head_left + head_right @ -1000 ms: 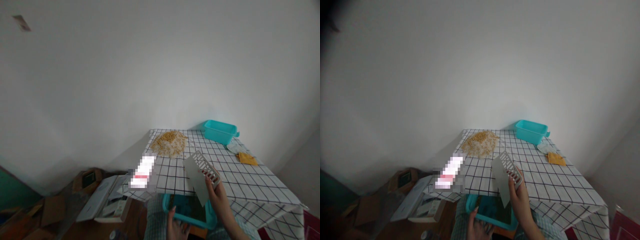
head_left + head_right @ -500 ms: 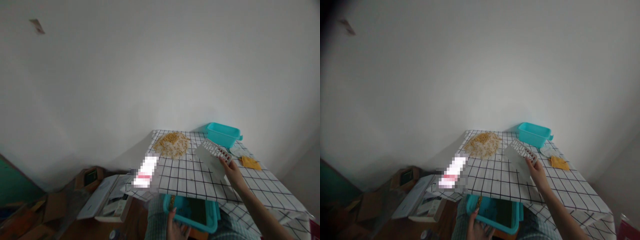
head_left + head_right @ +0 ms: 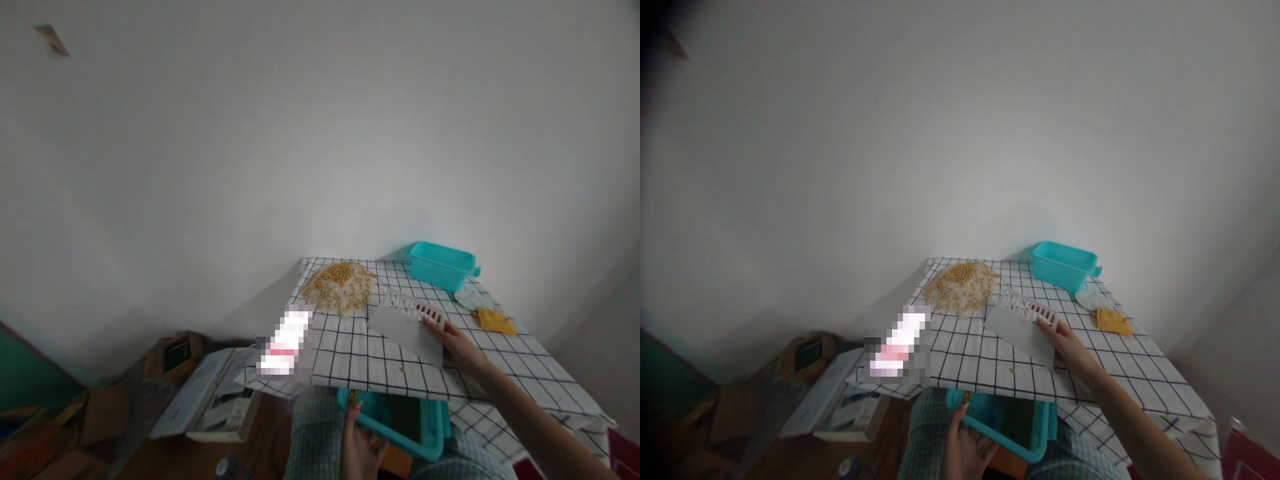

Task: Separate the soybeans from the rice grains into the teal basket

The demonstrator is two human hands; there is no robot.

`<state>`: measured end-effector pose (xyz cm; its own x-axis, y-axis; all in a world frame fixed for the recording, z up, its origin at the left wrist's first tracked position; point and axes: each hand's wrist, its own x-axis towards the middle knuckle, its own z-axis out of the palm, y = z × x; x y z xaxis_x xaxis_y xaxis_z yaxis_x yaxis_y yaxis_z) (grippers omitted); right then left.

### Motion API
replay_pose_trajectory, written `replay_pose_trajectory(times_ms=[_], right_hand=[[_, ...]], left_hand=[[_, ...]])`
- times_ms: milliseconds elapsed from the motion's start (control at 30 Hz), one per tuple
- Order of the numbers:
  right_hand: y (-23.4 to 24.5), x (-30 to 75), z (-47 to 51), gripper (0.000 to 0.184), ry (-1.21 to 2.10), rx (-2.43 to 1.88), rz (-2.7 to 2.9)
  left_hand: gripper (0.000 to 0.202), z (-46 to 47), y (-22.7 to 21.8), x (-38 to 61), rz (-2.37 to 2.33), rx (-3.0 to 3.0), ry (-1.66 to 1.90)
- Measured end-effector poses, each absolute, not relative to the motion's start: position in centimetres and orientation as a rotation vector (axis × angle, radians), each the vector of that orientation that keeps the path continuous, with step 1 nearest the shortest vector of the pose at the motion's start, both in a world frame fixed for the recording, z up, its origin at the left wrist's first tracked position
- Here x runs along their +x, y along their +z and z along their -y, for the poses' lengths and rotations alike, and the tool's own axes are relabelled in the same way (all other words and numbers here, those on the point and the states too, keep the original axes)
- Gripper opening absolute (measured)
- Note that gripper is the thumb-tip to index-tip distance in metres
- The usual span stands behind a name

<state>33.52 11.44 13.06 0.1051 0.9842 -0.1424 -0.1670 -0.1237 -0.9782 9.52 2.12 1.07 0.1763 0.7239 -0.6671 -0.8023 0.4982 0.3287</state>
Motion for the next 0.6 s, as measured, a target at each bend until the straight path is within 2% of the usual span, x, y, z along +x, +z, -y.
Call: replay_pose_trajectory(times_ms=[300,600], right_hand=[[14.1,31.4,-6.3,0.046,1.484,-1.217,0.961],[14.9,30.1,-2.2,0.048,1.120,-1.353,1.287]], left_hand=[[0.049,-1.5,4.1,7.5,-0.888,-0.095,1.160],[0.044,-0.8,4.7,6.6,-0.894,-0.097,1.144]])
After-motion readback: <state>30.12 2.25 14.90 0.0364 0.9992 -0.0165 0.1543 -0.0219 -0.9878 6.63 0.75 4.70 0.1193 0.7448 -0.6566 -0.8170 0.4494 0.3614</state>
